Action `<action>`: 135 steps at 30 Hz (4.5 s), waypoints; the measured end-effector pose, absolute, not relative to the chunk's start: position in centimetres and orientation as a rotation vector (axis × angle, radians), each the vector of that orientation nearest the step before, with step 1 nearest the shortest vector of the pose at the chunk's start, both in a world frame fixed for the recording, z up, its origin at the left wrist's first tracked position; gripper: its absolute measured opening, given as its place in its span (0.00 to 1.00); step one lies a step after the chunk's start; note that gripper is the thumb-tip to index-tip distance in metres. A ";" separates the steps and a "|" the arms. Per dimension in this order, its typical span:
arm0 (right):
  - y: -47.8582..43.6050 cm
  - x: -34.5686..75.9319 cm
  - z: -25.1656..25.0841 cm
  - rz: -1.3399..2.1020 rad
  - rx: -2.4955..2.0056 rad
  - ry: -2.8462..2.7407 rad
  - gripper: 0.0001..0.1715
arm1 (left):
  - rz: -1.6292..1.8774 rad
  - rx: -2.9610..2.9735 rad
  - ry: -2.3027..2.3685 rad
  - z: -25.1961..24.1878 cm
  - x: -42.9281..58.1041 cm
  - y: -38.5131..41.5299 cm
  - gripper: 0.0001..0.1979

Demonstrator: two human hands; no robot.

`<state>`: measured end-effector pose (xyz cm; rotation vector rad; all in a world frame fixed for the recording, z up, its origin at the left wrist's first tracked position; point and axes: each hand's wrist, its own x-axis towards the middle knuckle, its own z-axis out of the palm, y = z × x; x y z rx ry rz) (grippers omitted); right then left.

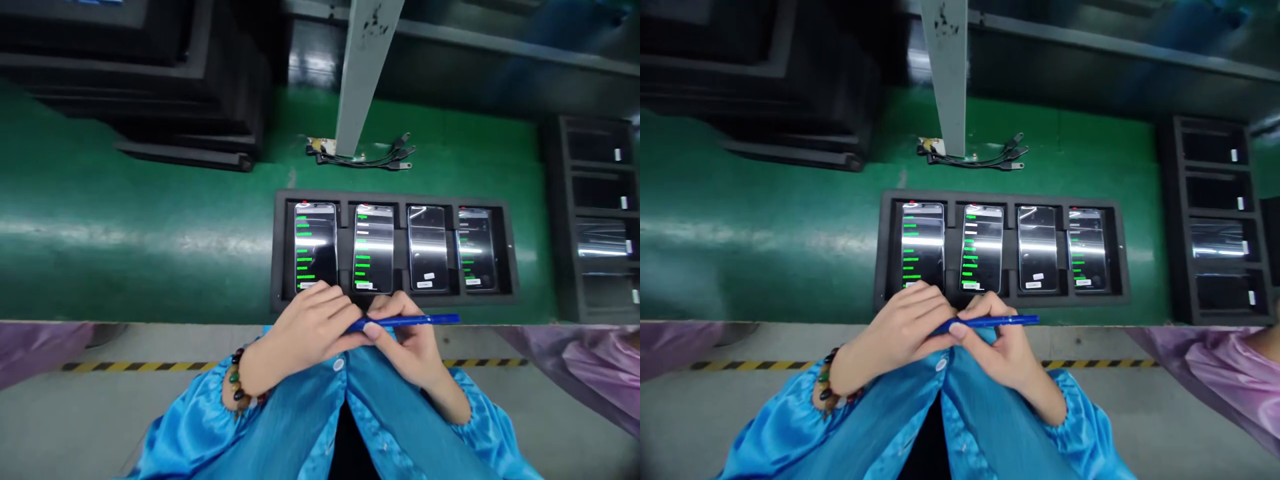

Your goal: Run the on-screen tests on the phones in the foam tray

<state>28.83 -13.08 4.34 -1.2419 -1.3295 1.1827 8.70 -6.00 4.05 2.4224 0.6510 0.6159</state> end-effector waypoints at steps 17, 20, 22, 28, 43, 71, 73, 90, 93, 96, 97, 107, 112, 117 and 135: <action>-11.6 25.9 1.9 0.975 -1.460 -1.347 0.10 | 0.894 1.642 1.536 -1.0 0.1 -2.0 0.29; -11.1 24.3 1.2 0.864 -1.498 -1.411 0.15 | 0.905 1.666 1.550 -1.6 1.3 -1.7 0.29; -10.7 24.3 1.2 0.767 -1.484 -1.498 0.21 | 0.904 1.680 1.533 -1.6 1.3 -1.7 0.29; -10.0 24.0 1.4 0.674 -1.490 -1.563 0.26 | 0.915 1.723 1.487 -1.4 0.7 -1.7 0.27; -10.4 23.9 1.0 0.708 -1.585 -1.600 0.25 | 0.883 1.706 1.493 -2.2 0.1 -2.0 0.23; -10.2 24.1 1.4 0.755 -1.555 -1.403 0.26 | 0.867 1.628 1.544 -1.9 0.5 -1.9 0.28; -10.0 24.0 1.3 0.717 -1.551 -1.461 0.26 | 0.866 1.621 1.545 -1.9 0.5 -1.9 0.28; -10.1 24.3 1.1 0.778 -1.566 -1.571 0.24 | 0.846 1.642 1.556 -2.0 0.3 -2.0 0.28; -10.2 24.4 1.1 0.793 -1.567 -1.585 0.24 | 0.843 1.642 1.561 -2.1 0.2 -2.0 0.28; -10.2 24.0 1.0 0.798 -1.571 -1.575 0.24 | 0.840 1.639 1.563 -2.1 0.2 -2.0 0.28; -10.2 23.9 1.0 0.791 -1.572 -1.571 0.24 | 0.838 1.639 1.564 -2.1 0.2 -2.0 0.28; -11.7 30.4 1.7 0.545 -1.663 -1.097 0.22 | 0.865 1.632 1.548 -2.0 0.2 -1.8 0.27; -12.1 32.6 0.9 0.559 -1.706 -1.271 0.28 | 0.870 1.635 1.550 -2.1 0.0 -1.8 0.28; -11.8 32.2 0.5 0.516 -1.666 -1.394 0.28 | 0.892 1.633 1.569 -1.9 0.2 -1.6 0.29; -11.7 32.4 0.6 0.527 -1.636 -1.456 0.27 | 0.907 1.640 1.590 -1.8 0.5 -1.5 0.30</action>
